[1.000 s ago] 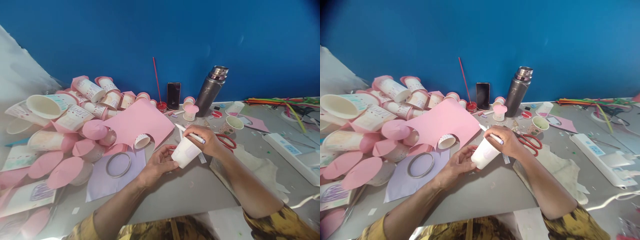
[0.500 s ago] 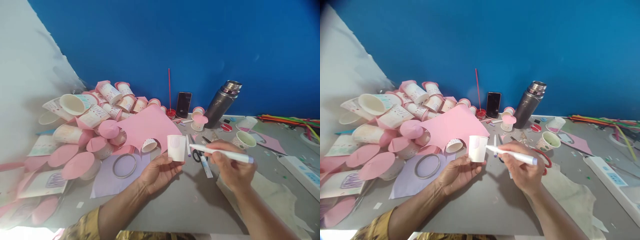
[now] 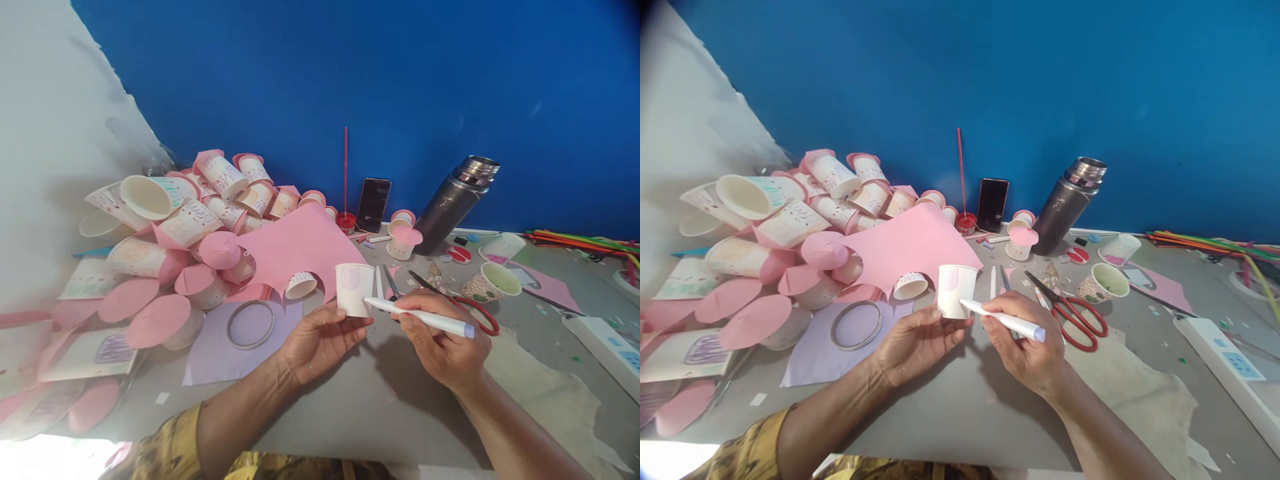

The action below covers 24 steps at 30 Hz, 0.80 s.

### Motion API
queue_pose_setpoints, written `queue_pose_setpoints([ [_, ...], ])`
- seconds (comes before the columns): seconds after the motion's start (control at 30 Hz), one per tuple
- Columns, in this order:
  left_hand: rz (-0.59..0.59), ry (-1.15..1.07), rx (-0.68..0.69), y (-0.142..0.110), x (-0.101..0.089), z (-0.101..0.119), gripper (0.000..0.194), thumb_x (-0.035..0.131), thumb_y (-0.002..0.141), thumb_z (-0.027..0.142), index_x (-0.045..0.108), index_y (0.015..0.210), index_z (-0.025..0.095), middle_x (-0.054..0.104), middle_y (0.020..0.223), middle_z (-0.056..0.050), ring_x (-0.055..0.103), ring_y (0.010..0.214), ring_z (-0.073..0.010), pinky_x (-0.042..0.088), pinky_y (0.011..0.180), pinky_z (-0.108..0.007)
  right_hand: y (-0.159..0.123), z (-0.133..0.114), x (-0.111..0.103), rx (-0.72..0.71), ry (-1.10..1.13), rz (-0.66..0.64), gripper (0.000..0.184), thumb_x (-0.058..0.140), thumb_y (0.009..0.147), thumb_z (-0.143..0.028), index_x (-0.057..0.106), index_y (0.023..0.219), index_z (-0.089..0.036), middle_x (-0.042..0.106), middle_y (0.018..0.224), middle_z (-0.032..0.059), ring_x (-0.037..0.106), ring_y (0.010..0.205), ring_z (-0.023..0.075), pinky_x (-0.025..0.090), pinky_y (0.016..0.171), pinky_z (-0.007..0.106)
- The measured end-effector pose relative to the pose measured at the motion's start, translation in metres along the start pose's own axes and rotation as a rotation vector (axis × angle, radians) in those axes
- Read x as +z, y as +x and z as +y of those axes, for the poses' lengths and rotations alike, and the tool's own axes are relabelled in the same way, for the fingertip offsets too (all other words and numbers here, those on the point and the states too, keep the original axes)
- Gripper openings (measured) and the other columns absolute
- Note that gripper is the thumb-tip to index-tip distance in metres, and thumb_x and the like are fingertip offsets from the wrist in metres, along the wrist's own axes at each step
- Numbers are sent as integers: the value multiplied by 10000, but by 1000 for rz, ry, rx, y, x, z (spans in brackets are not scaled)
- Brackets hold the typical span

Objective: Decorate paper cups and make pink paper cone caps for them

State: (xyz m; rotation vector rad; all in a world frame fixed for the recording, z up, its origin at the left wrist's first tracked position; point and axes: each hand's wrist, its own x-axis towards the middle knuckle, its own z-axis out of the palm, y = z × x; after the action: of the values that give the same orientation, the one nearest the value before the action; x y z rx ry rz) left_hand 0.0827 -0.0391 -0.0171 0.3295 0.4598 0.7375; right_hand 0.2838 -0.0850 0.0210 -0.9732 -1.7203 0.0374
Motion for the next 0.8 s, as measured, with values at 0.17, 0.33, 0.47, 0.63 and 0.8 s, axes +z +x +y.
queue_pose_setpoints([
  [0.17,-17,-11,-14,0,-1,-1,180,781,750,113,791,928,90,799,969,-102,772,992,-248,594,863,-289,-2,4,0,-15,-26,16,166,671,933,-108,704,1031,-238,753,789,13,718,662,181,583,627,298],
  [0.33,-31,-12,-23,1,-2,-1,191,754,776,110,782,962,82,794,976,-115,767,996,-246,586,870,-295,-3,5,-1,-12,-50,7,125,673,950,-145,713,1021,-240,746,754,14,689,595,181,567,566,306],
  [0.47,-28,-4,-33,0,-2,-2,171,737,793,113,770,959,87,791,979,-127,764,1008,-248,579,883,-299,-2,5,-1,-4,-60,2,116,671,951,-143,705,1009,-237,741,764,18,684,598,176,563,565,300],
  [0.63,-22,-2,-30,1,-4,-3,190,755,784,121,775,968,81,796,976,-123,767,1006,-250,581,882,-301,2,1,-3,29,-66,-37,104,645,954,-158,701,980,-242,719,711,-1,681,574,169,547,541,282],
  [0.8,-28,12,-27,1,-4,-2,151,741,810,124,768,957,104,796,978,-113,764,1010,-236,579,892,-296,4,-1,-3,9,-64,-59,100,635,956,-165,687,971,-250,722,687,-12,663,545,166,571,595,298],
])
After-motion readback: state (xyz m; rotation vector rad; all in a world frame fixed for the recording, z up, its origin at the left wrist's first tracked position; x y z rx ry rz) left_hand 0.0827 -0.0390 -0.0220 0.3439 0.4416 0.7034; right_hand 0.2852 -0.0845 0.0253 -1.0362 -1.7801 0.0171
